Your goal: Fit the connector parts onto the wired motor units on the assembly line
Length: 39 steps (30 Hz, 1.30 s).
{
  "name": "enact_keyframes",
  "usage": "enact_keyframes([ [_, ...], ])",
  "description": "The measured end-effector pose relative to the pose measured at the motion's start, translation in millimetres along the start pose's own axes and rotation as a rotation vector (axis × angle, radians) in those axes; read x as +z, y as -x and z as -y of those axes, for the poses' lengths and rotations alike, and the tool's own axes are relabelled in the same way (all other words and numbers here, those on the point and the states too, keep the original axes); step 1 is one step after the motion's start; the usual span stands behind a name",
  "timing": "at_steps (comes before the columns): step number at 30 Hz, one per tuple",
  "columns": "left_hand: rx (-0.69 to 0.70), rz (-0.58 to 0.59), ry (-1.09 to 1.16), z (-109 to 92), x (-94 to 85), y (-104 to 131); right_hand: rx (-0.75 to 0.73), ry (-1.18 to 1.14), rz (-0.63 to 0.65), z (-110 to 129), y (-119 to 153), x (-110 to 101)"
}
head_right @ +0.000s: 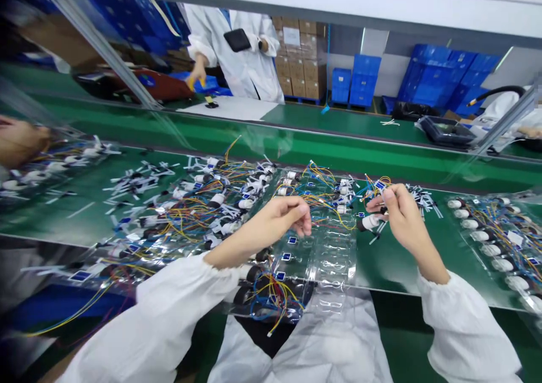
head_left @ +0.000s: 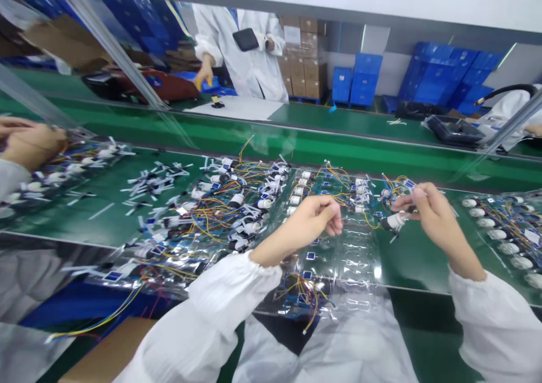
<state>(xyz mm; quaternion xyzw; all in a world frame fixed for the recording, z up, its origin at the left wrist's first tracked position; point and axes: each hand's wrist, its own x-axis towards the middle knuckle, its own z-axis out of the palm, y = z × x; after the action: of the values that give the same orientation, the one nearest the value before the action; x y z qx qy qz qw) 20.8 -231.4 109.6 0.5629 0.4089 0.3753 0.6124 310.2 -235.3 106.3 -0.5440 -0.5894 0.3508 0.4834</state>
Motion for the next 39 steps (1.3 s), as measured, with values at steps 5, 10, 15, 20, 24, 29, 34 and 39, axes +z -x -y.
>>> enact_keyframes([
  [5, -0.05, -0.087, 0.132, 17, 1.7, -47, 0.125, -0.167, 0.042, -37, -31, 10],
  [10, -0.111, -0.166, 0.214, 33, -5.8, -66, 0.125, -0.196, 0.09, -57, -36, 22],
  [15, -0.146, -0.195, 0.243, 42, -19.0, -66, 0.104, -0.167, 0.205, -64, -34, 31],
  [20, -0.172, -0.213, 0.249, 43, -30.4, -62, -0.019, -0.009, 0.229, -79, -32, 43],
  [24, -0.176, -0.241, 0.242, 43, -38.0, -60, -0.103, 0.162, 0.25, -84, -29, 54],
  [29, -0.157, -0.265, 0.2, 42, -47.6, -57, -0.183, 0.394, 0.264, -81, -27, 65],
  [34, -0.074, -0.255, 0.076, 37, -48.4, -58, -0.262, 0.568, 0.296, -81, -24, 72],
  [39, 0.083, -0.23, -0.197, 35, -34.5, -55, -0.314, 0.621, 0.328, -78, -22, 68],
])
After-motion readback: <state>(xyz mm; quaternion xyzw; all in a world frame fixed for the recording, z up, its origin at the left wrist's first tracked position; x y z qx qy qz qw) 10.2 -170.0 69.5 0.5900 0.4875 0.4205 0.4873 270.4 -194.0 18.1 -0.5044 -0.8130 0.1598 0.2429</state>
